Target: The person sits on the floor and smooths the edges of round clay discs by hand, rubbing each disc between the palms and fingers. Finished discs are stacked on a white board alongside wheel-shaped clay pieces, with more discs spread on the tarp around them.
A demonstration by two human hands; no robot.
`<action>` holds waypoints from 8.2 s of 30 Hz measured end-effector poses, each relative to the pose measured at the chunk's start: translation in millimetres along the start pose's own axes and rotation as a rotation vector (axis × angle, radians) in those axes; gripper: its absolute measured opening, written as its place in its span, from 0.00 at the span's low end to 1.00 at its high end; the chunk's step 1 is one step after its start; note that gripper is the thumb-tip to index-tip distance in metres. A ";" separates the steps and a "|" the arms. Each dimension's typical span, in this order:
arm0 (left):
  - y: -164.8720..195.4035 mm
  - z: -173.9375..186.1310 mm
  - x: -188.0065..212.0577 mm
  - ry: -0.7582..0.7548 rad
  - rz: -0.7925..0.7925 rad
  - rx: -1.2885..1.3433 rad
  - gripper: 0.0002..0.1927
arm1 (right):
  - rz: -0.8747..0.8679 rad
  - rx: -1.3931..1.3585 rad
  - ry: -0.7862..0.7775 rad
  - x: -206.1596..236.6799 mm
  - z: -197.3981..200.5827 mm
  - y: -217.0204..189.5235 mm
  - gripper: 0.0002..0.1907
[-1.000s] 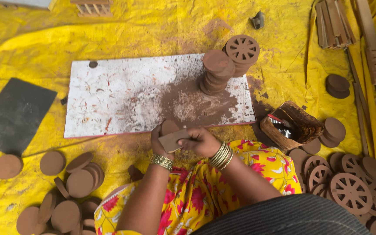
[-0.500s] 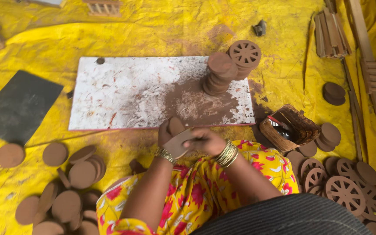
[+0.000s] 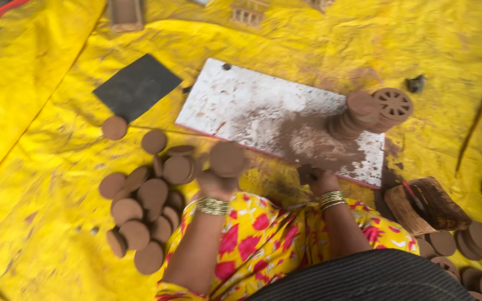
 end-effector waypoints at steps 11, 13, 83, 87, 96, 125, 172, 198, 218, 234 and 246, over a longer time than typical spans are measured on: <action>153.8 100.9 122.4 0.605 -0.322 -0.087 0.27 | 0.248 -0.934 -0.061 25.9 -38.7 -96.5 0.08; 151.2 100.9 140.0 0.626 -0.285 -0.075 0.27 | 0.536 -0.871 -0.074 48.8 -51.4 -147.7 0.08; -345.1 -60.2 -165.6 0.034 0.186 -1.135 0.30 | -0.556 -1.859 0.080 -18.1 3.2 92.6 0.09; -288.7 -39.5 -131.0 0.182 0.445 -0.711 0.21 | -0.340 -1.649 0.191 -17.8 -0.2 88.9 0.08; -167.8 2.3 -20.0 0.281 0.632 -0.694 0.19 | 0.401 -0.403 0.356 32.7 5.8 -10.3 0.31; -204.1 14.6 -37.4 0.257 0.534 -0.399 0.19 | 0.175 -0.102 0.177 42.4 1.0 -28.0 0.35; -193.1 51.2 -41.1 0.333 0.440 -0.529 0.24 | 0.181 0.060 0.019 54.4 -15.8 -33.4 0.42; -197.7 49.1 -48.8 0.145 0.412 -0.631 0.21 | 0.168 -1.139 -0.390 33.8 -1.7 1.1 0.13; -199.4 42.6 -48.7 0.222 0.468 -0.529 0.25 | -0.096 -0.757 -0.315 -0.1 -1.8 23.0 0.12; -200.9 24.9 -48.8 0.069 0.574 -0.995 0.38 | 0.362 -0.717 0.118 32.2 -6.0 -6.2 0.25; -194.8 -9.3 -39.1 0.204 0.709 -0.518 0.24 | 0.154 -0.047 0.110 24.8 -29.9 -5.3 0.38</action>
Point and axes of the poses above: each hand's wrist, its own x-axis away from the middle knuckle, its own z-axis out of the back of the hand, y = z × x, the point moved 1 cm from there along -x, towards the middle knuckle, and after that the axes turned 10 degrees about -z, right-handed, at the moved point
